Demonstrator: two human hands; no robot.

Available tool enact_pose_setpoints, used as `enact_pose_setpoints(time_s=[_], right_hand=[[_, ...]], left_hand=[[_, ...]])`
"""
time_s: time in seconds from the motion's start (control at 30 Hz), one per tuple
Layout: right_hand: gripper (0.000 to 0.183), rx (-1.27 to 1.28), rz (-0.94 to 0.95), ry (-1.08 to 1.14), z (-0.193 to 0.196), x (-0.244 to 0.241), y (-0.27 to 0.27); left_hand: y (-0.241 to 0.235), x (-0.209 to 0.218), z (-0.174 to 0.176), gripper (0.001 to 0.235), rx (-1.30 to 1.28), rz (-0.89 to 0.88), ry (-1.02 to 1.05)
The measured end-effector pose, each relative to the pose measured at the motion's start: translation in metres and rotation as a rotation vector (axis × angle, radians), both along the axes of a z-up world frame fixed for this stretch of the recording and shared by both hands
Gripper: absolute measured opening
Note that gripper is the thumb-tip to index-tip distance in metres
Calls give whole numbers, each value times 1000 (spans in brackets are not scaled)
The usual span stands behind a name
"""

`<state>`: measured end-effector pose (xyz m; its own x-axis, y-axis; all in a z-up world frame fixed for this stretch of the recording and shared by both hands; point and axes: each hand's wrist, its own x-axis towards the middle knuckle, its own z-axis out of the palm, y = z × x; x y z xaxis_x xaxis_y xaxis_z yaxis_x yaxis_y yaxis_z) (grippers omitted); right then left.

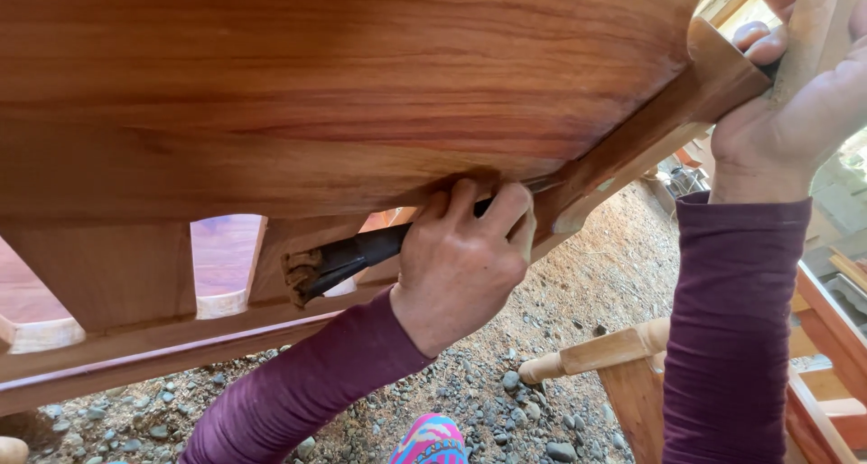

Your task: The person kneels on the ground applying wood stain to the underside and rails of an unfinished wooden chair frame. They hold a small wood block loaded with stain in one hand and use a brush to spread the stain along the frame rails, working around the chair.

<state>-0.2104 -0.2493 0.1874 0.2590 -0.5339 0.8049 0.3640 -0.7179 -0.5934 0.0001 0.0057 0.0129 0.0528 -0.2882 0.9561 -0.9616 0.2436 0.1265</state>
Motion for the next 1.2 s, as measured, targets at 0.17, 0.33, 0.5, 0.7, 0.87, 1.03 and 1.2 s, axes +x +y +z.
enact_pose_setpoints(time_s=[0.17, 0.33, 0.5, 0.7, 0.87, 1.03, 1.2], right_hand=[[38, -105, -22, 65, 0, 2, 4], [43, 1, 63, 5, 1, 4, 2], [45, 2, 1, 17, 0, 4, 8], [39, -52, 21, 24, -7, -11, -20], [49, -20, 33, 8, -7, -12, -23], [54, -23, 31, 0, -8, -14, -28], [49, -61, 24, 44, -10, -18, -36]], left_hand=[[3, 0, -19, 27, 36, -22, 6], [10, -4, -48, 37, 104, -76, 86], [-3, -10, -81, 46, -60, -77, 209], [-21, -14, -90, 55, -154, -105, 220], [-36, -21, -101, 60, -149, -126, 235], [-45, -28, -105, 63, -159, -141, 256], [-46, -28, -100, 61, -145, -124, 219]])
